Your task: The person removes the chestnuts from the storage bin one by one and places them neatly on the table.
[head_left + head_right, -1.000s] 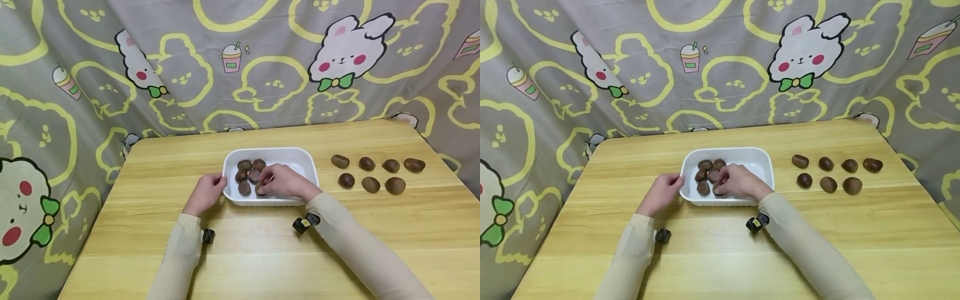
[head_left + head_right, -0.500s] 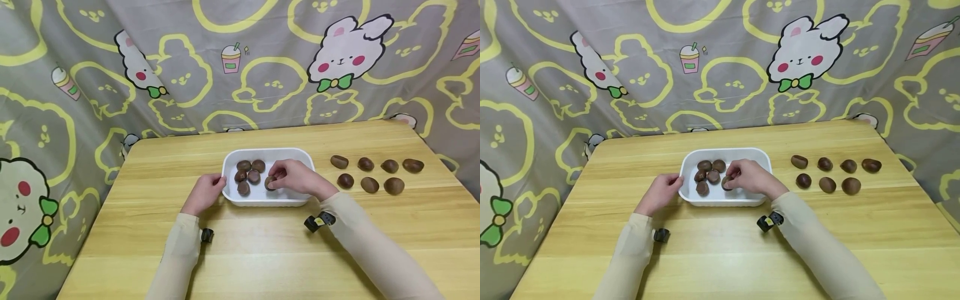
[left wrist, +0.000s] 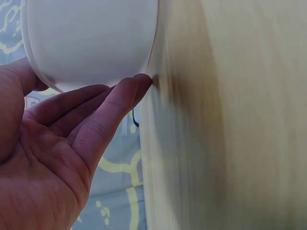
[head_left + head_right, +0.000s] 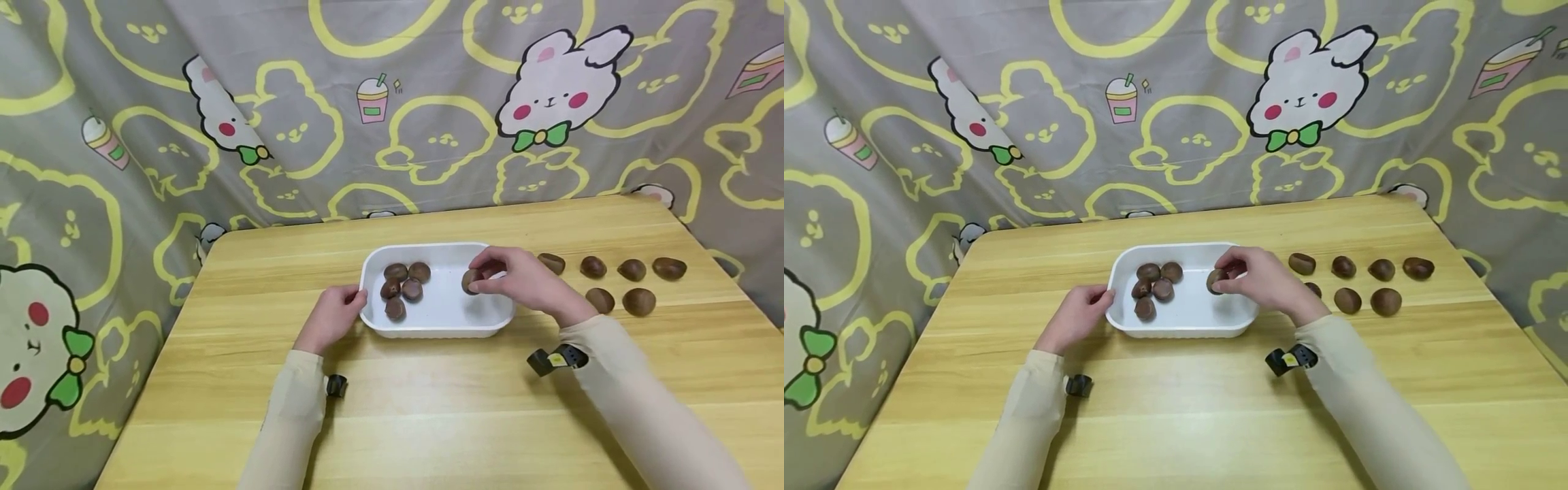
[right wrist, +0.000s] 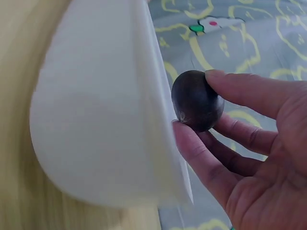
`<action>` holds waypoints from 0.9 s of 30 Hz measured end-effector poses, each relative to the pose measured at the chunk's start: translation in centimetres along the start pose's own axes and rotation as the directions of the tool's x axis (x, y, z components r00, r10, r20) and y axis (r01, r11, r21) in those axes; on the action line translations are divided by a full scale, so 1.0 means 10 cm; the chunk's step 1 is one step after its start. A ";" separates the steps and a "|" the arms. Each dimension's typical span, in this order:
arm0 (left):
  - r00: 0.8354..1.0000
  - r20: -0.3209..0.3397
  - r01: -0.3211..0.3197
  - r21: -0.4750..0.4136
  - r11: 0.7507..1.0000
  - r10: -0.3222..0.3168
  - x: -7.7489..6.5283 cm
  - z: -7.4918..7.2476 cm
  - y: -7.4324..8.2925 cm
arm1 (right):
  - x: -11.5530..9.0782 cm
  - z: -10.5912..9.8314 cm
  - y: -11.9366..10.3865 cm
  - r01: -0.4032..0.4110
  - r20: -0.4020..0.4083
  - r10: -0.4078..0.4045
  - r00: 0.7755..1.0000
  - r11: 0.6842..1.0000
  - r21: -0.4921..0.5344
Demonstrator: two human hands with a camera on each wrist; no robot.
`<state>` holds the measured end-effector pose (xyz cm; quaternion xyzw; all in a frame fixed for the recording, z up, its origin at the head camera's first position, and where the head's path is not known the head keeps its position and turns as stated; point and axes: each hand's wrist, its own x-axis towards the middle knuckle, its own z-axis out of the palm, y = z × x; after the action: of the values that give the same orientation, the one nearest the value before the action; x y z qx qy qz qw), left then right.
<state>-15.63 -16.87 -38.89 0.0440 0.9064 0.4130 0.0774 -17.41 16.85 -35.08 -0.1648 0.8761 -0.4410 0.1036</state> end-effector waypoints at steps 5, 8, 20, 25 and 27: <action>1.000 0.002 0.005 0.010 1.000 -0.005 -0.01 -0.02 -0.03 | -0.07 -0.17 0.06 -0.051 -0.027 0.051 0.998 0.999 0.019; 1.000 0.000 0.014 0.008 1.000 -0.014 -0.02 -0.03 -0.04 | -0.11 -0.25 0.09 -0.075 -0.038 0.075 0.996 0.997 0.014; 0.999 -0.005 -0.035 -0.009 0.999 0.035 -0.01 -0.01 -0.03 | -0.24 -0.55 0.25 -0.113 -0.065 0.113 0.991 0.994 -0.007; 0.999 -0.003 -0.038 -0.013 0.999 0.038 0.00 -0.01 -0.03 | -0.33 -0.67 0.32 -0.139 -0.098 0.131 0.986 0.988 -0.074; 0.999 -0.003 -0.042 -0.011 0.999 0.042 0.01 -0.01 -0.03 | -0.37 -0.71 0.35 -0.165 -0.113 0.158 0.981 0.984 -0.061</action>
<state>-15.74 -17.11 -39.08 0.0619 0.9031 0.4195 0.0675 -17.04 25.46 -33.59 -0.0727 0.9059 -0.4083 0.0859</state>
